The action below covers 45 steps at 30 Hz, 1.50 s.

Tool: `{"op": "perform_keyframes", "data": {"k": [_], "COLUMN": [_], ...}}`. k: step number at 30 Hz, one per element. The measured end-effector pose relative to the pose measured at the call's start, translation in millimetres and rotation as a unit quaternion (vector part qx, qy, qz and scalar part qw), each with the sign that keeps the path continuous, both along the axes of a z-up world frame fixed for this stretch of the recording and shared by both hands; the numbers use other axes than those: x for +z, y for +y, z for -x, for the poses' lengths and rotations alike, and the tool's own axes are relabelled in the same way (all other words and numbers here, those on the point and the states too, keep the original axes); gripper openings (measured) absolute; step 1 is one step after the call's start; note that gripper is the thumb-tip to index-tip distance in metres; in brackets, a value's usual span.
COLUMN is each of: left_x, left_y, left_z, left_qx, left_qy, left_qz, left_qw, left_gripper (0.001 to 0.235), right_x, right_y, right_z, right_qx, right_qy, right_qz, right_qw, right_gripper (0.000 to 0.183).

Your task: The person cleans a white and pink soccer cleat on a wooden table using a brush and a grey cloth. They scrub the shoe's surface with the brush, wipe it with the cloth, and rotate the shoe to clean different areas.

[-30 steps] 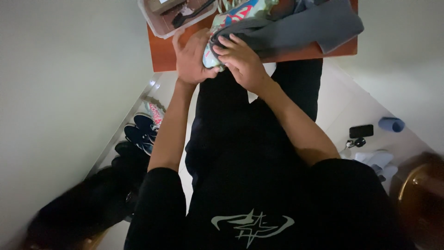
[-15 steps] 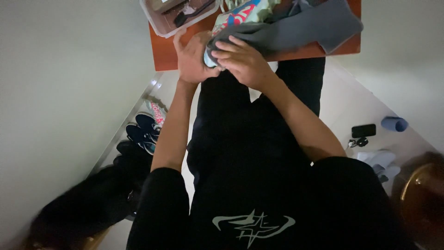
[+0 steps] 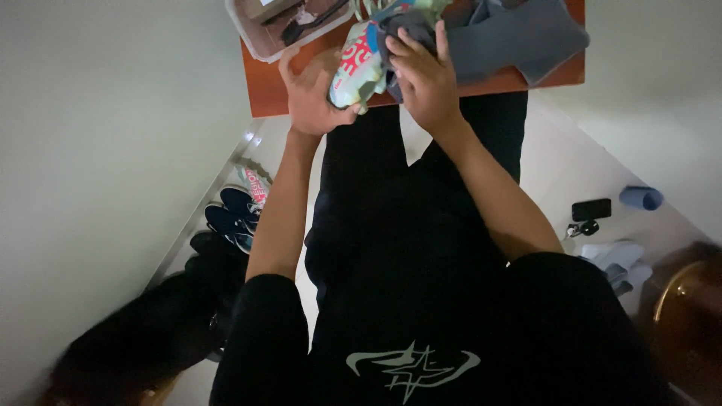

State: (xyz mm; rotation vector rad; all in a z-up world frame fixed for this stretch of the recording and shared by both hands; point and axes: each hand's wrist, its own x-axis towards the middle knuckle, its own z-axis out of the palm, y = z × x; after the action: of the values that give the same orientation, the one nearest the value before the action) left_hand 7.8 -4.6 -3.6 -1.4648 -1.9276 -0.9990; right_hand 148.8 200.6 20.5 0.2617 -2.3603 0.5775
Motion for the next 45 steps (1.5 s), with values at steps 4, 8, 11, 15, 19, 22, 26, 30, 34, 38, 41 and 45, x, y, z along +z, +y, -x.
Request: {"op": "perform_keyframes", "data": {"k": [4,8,11,15,19,22,26,30,34,38,41,45], "left_x": [-2,-7,-4,-6,0,3,-1,4,2,-1,-10,6], "left_y": [0,2,-1,1,2,-3,-1,0,1,2,0,2], "left_z": [-1,2,0,-2,2,0,2,2,1,-1,-2,-2], "left_qx": [-0.003,-0.001,0.009,0.001,0.003,-0.002,-0.007,-0.019,-0.004,0.003,0.018,-0.007], "left_qy": [-0.013,0.011,0.013,0.01,0.013,-0.001,-0.006,-0.006,-0.015,-0.049,-0.037,-0.022], "left_qz": [-0.011,-0.03,-0.012,-0.029,-0.032,-0.027,-0.021,-0.01,-0.005,0.002,0.017,-0.021], "left_qw": [1.0,0.999,1.0,1.0,0.999,1.0,1.0,1.0,1.0,0.999,0.999,1.0], "left_gripper": [0.08,0.076,0.086,0.081,0.082,0.081,0.084,0.09,0.077,0.084,0.088,0.082], "right_x": [-3,-4,6,19,30,33,45,44,34,28,31,20], "right_y": [-3,-5,-11,-25,-39,-50,-64,-62,-55,-53,-44,-25], "right_z": [3,6,2,-7,-2,0,1,1,4,2,-4,2], "right_qx": [-0.129,-0.148,-0.111,-0.096,0.002,0.054,0.115,0.168,0.154,0.076,0.014,0.025], "right_qy": [-0.016,-0.013,-0.014,-0.017,-0.027,-0.028,-0.068,-0.072,-0.039,-0.027,-0.042,-0.04], "right_qz": [-0.116,-0.056,-0.039,-0.028,0.012,0.018,0.001,-0.016,-0.062,-0.033,-0.006,0.023], "right_qw": [0.985,0.987,0.993,0.995,1.0,0.998,0.991,0.983,0.985,0.996,0.999,0.999], "right_gripper": [0.014,0.015,0.019,0.012,0.022,0.022,0.021,0.017,0.015,0.012,0.018,0.025]}}
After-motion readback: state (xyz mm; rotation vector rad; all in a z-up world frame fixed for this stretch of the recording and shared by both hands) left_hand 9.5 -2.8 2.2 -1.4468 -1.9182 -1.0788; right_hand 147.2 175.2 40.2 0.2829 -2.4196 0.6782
